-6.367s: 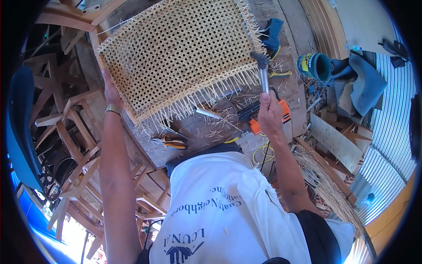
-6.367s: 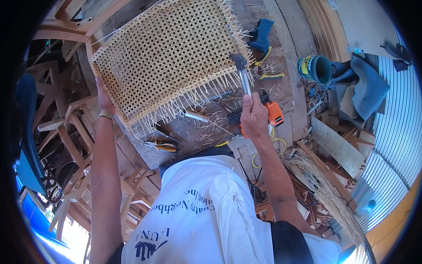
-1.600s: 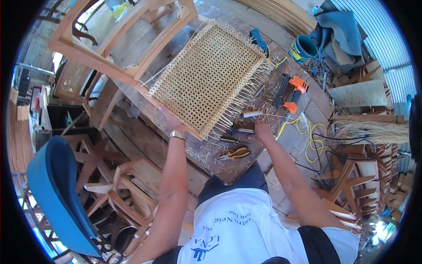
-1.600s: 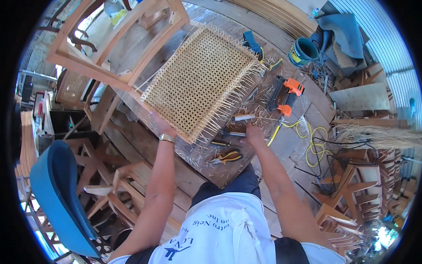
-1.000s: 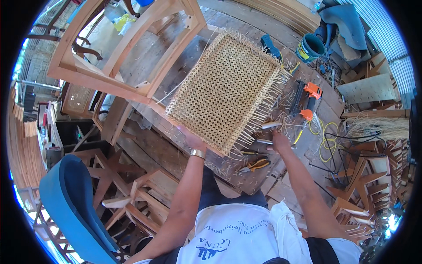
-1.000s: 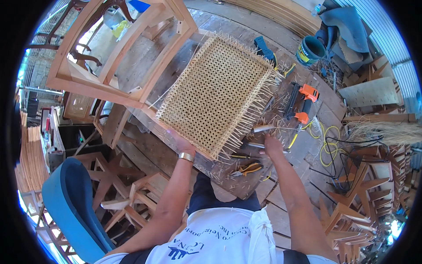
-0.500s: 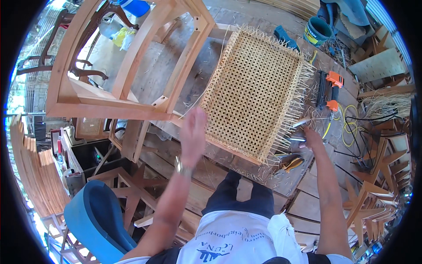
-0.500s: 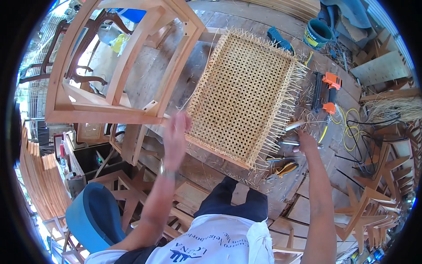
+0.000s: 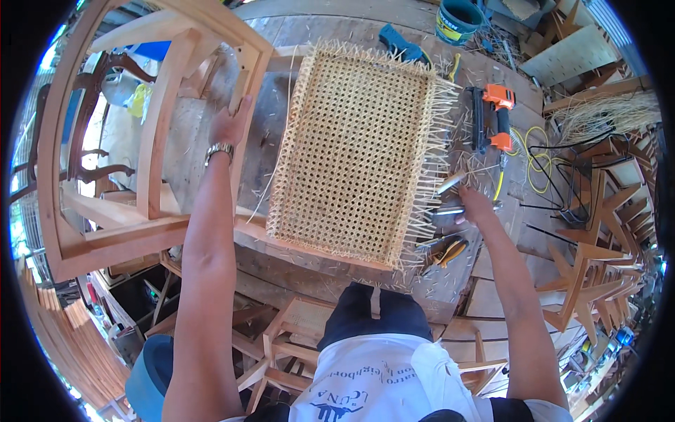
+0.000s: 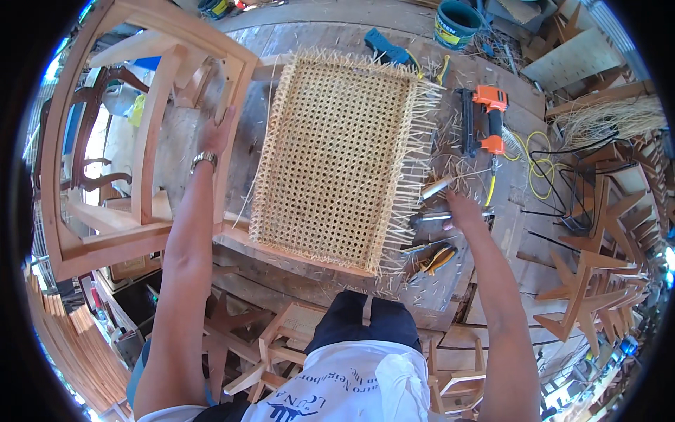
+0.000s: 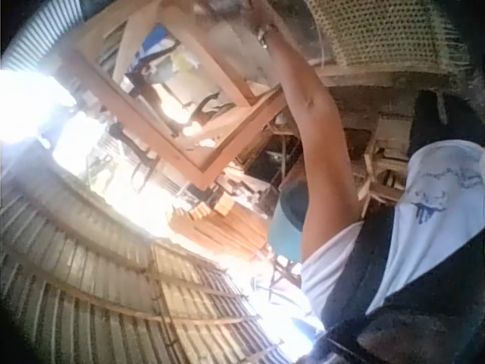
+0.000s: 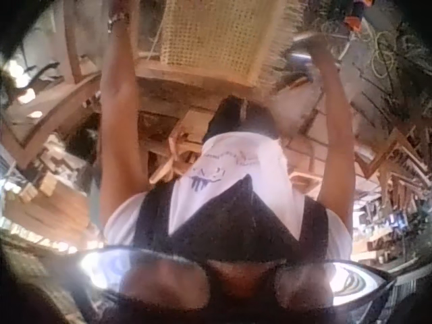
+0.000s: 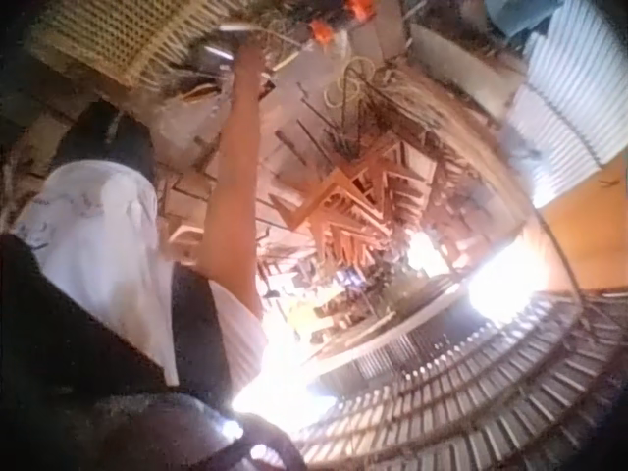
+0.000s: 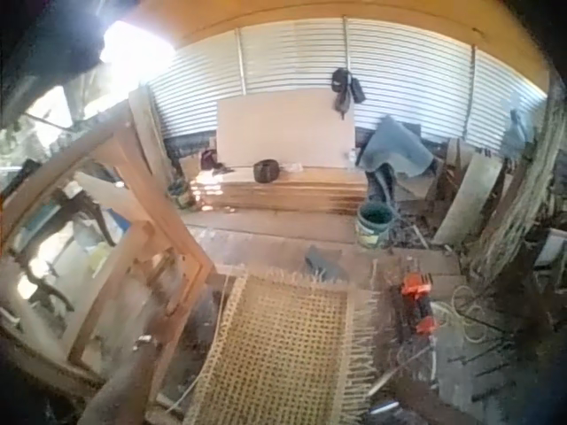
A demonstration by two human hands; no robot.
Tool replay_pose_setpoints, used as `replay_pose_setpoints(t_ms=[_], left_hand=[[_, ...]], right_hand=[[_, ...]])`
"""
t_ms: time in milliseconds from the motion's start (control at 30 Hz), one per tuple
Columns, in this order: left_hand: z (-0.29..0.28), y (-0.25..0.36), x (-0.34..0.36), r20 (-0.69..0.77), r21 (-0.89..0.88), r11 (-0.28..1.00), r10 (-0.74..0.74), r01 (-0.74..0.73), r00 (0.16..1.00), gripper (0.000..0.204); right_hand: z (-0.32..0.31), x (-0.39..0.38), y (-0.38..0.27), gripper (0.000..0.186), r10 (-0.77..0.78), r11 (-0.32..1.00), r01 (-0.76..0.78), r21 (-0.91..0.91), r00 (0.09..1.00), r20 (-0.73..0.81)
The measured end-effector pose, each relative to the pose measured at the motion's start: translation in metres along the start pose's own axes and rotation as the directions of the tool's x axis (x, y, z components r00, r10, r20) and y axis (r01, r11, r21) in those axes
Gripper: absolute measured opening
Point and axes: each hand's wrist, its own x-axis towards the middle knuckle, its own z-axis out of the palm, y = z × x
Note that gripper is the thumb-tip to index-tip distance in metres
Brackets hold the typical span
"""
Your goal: Stapling and hammering cane webbing onto a wooden chair frame.
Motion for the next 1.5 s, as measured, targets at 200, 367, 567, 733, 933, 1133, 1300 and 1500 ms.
replay_pose_setpoints(t_ms=[200, 367, 567, 733, 933, 1133, 1300, 1500], left_hand=[[0.0, -0.004, -0.001, -0.077, 0.026, 0.999, -0.032, 0.034, 0.997, 0.09], [0.005, 0.0, -0.003, -0.142, -0.028, 1.0, 0.0, -0.004, 0.99, 0.083], [0.002, 0.001, -0.006, -0.174, 0.025, 1.0, 0.012, -0.008, 0.985, 0.085], [0.007, -0.004, -0.005, -0.186, 0.008, 0.998, 0.068, -0.068, 0.98, 0.086], [0.007, -0.01, 0.008, 0.013, -0.026, 0.999, -0.025, 0.025, 1.0, 0.085], [0.01, 0.002, 0.066, -0.089, -0.112, 0.986, 0.113, -0.123, 0.99, 0.091], [0.006, 0.04, 0.096, 0.124, -0.126, 0.985, 0.131, -0.115, 0.984, 0.095], [0.026, 0.039, 0.107, 0.08, -0.194, 0.97, 0.165, -0.147, 0.983, 0.086]], right_hand=[[0.0, 0.005, -0.003, 0.085, -0.012, 0.999, 0.012, -0.039, 1.0, 0.003], [0.004, 0.0, -0.004, 0.082, -0.029, 0.999, 0.028, -0.032, 0.998, -0.05], [0.005, 0.003, -0.006, 0.081, -0.008, 1.0, 0.006, -0.022, 0.998, -0.056], [0.0, 0.002, -0.008, 0.082, 0.046, 0.997, -0.047, -0.063, 0.999, -0.02], [0.017, -0.038, -0.018, 0.059, 0.195, 0.98, -0.198, -0.01, 0.974, -0.117], [0.084, -0.138, -0.036, 0.039, 0.587, 0.72, -0.328, 0.611, 0.757, -0.285], [-0.002, -0.19, -0.113, 0.032, 0.806, 0.25, -0.102, 0.963, 0.573, -0.149], [-0.056, -0.166, -0.219, 0.028, 0.717, -0.302, 0.306, 0.903, 0.697, 0.003]])
